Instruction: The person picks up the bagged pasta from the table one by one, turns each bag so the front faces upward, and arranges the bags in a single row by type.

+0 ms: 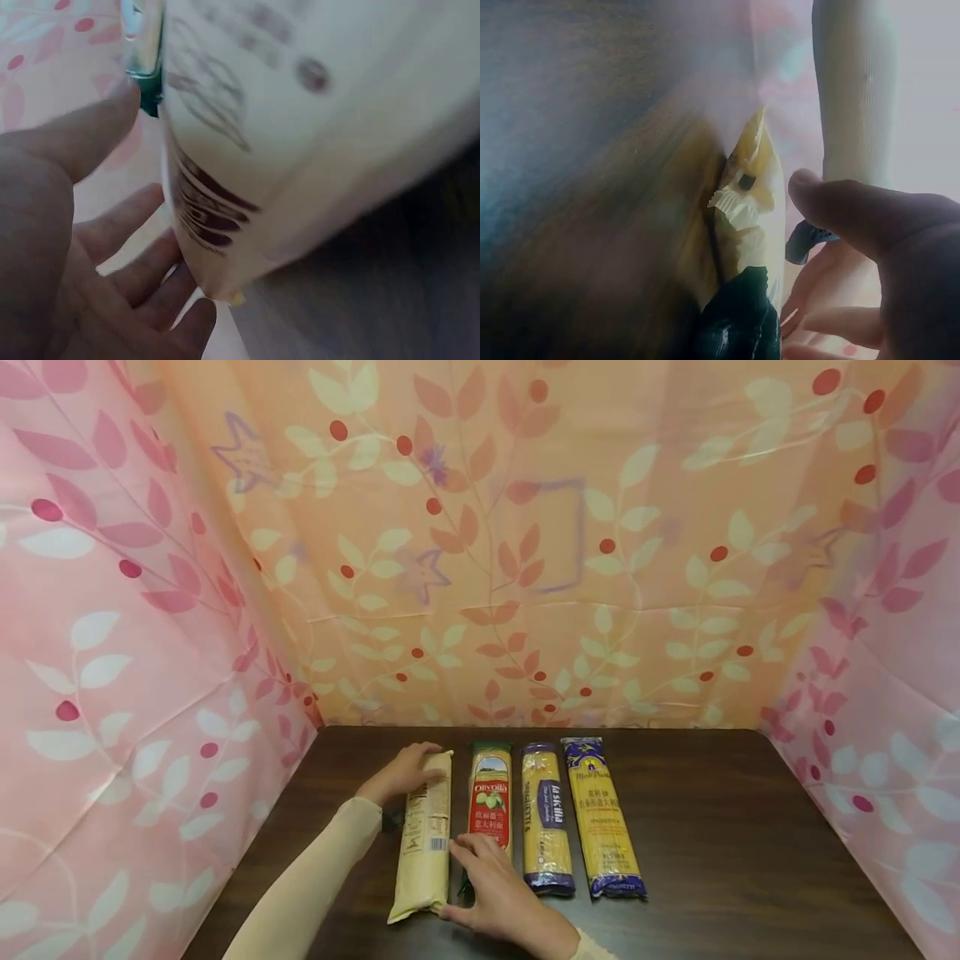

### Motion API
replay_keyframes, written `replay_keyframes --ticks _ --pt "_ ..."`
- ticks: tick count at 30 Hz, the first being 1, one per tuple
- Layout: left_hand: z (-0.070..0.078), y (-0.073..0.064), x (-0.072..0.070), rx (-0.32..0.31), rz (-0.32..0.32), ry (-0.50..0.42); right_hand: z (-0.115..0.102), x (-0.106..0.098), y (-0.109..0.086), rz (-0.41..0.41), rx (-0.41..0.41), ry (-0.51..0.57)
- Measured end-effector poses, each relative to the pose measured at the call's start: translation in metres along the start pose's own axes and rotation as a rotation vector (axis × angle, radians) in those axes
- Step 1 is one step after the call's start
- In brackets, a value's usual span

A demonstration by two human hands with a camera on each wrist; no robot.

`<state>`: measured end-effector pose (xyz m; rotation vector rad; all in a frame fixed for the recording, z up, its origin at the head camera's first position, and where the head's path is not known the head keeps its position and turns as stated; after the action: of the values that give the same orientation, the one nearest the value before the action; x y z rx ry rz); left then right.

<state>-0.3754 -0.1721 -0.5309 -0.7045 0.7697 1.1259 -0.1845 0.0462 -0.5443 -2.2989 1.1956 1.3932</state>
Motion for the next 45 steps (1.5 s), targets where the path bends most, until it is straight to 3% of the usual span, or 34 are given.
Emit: replay_keyframes --ticks 5,9,14,21,33,45 --pt "-0.004 -0.002 0.001 -0.020 -0.053 0.025 0.000 0.005 0.003 -0.043 0.036 -0.087" --pt "-0.003 0.000 -0.001 -0.016 -0.048 0.109 -0.003 0.009 0.007 -0.056 0.043 -0.177" --pt "-0.004 0.003 0.001 -0.071 -0.049 0.178 -0.004 0.015 0.014 -0.079 0.055 -0.262" --pt "0.000 0.004 0.003 -0.096 -0.074 0.156 -0.004 0.019 0.020 -0.087 0.076 -0.362" --pt "-0.012 0.010 0.009 -0.132 -0.075 0.164 -0.005 0.028 0.028 -0.084 0.089 -0.412" --pt "-0.001 0.003 0.002 -0.089 -0.072 0.175 0.001 0.032 0.032 -0.044 0.098 -0.414"
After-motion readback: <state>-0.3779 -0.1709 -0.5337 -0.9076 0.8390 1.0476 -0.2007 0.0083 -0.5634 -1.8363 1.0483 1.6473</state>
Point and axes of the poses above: each hand's wrist, its own y-axis towards the middle knuckle, its own x-axis out of the palm, z = x × y, the point moved 3 cm from there along y, towards the middle knuckle, and after that the axes turned 6 degrees about -x, right-handed, at the moved point
